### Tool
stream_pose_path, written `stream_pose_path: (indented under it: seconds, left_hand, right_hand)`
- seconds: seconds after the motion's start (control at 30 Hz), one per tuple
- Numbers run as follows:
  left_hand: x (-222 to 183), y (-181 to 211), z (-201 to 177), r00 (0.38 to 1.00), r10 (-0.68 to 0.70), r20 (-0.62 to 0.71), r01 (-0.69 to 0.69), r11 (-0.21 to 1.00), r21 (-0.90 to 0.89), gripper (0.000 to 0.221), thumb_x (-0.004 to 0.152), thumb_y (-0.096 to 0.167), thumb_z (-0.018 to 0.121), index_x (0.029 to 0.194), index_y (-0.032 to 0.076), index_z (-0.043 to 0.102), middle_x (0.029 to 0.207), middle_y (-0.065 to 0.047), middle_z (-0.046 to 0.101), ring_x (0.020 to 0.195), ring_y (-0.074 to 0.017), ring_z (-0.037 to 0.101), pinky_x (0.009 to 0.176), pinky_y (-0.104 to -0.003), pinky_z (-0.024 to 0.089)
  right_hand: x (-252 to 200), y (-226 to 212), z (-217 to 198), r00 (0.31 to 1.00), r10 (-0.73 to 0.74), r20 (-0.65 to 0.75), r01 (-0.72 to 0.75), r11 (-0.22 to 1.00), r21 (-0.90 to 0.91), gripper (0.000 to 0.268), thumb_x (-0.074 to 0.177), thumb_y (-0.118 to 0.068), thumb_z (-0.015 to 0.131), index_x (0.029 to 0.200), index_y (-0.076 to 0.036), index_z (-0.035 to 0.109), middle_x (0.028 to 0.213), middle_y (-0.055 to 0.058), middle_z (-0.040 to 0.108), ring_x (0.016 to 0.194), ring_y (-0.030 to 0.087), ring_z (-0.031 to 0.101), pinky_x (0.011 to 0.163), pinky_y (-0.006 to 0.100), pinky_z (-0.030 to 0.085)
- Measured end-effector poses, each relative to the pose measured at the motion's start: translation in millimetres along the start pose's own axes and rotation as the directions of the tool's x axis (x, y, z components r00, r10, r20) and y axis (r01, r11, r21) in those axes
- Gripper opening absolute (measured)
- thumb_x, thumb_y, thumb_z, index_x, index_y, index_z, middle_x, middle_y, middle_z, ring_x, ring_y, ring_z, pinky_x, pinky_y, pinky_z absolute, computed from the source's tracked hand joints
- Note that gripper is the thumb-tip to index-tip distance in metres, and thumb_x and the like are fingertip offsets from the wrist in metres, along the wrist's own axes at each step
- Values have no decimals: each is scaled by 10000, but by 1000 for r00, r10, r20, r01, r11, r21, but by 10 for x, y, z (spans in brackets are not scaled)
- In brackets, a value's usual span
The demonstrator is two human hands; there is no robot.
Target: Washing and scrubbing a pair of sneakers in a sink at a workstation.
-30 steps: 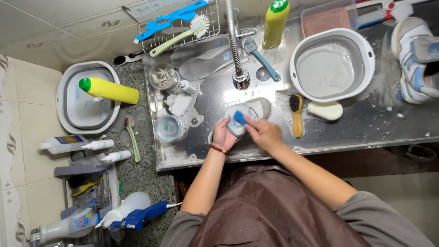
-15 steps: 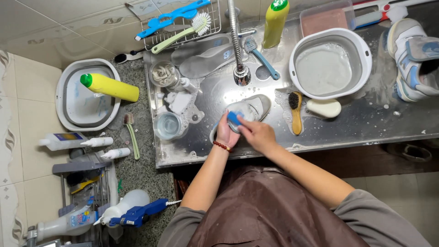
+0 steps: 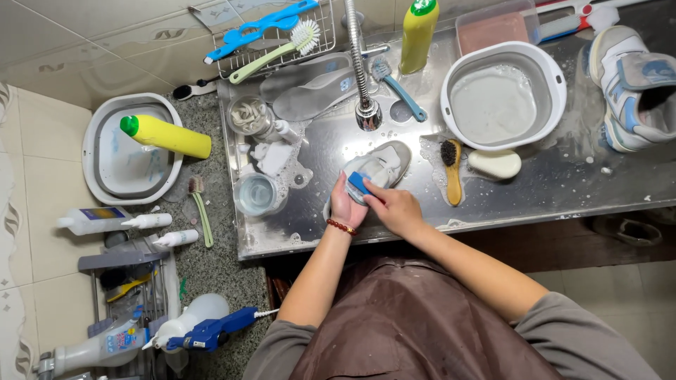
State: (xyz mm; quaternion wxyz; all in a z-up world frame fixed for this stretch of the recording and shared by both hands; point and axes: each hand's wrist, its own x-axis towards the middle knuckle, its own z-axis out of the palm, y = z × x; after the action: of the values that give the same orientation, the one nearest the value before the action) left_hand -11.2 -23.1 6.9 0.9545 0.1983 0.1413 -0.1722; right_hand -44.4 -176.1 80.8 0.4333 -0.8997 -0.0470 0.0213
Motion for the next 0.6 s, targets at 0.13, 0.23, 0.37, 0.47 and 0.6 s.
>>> stream_pose_path:
  seconds: [0.13, 0.23, 0.37, 0.47, 0.6]
  left_hand:
    - [-65, 34, 184, 997, -44, -57, 45, 999, 9, 572, 1105, 399, 350, 1489, -13, 447, 1488, -170, 539, 1377, -314, 513, 1199, -471, 362]
    - [-117, 53, 343, 997, -44, -56, 44, 999, -9, 578, 1079, 384, 347, 1482, -18, 444, 1483, -170, 555, 1383, -320, 515, 1194, -478, 354]
    - [32, 15, 110, 995, -32, -94, 44, 990, 133, 475, 1048, 205, 405, 1489, 37, 452, 1468, -148, 556, 1360, -291, 537, 1198, -466, 387]
    - [75, -52, -58, 991, -79, -110, 94, 986, 137, 448, 1056, 153, 429, 1445, -65, 472, 1439, -195, 576, 1331, -310, 572, 1183, -464, 428]
    - [57, -62, 7, 994, -62, -89, 68, 996, 65, 448, 1055, 198, 417, 1403, -69, 509, 1370, -200, 614, 1259, -317, 602, 1124, -453, 441]
  right_hand:
    - [308, -42, -337, 931, 362, 34, -357, 928, -105, 392, 948, -453, 641, 1318, -337, 697, 721, 160, 712, 712, 329, 729, 700, 437, 573]
    - [203, 34, -202, 944, 330, 33, -331, 941, 66, 414, 924, -412, 671, 1319, -291, 687, 733, 182, 706, 714, 347, 726, 703, 443, 562]
    - [373, 410, -6, 958, 286, 24, -287, 953, 93, 423, 955, -401, 639, 1344, -241, 677, 781, 208, 709, 746, 348, 734, 717, 425, 564]
    - [175, 506, 96, 961, 277, -10, -273, 951, 143, 437, 974, -396, 627, 1347, -173, 672, 830, 213, 726, 797, 352, 736, 726, 421, 561]
    - [212, 356, -86, 899, 423, 117, -433, 898, 82, 450, 952, -410, 616, 1354, -213, 670, 809, 234, 732, 785, 364, 751, 746, 423, 558]
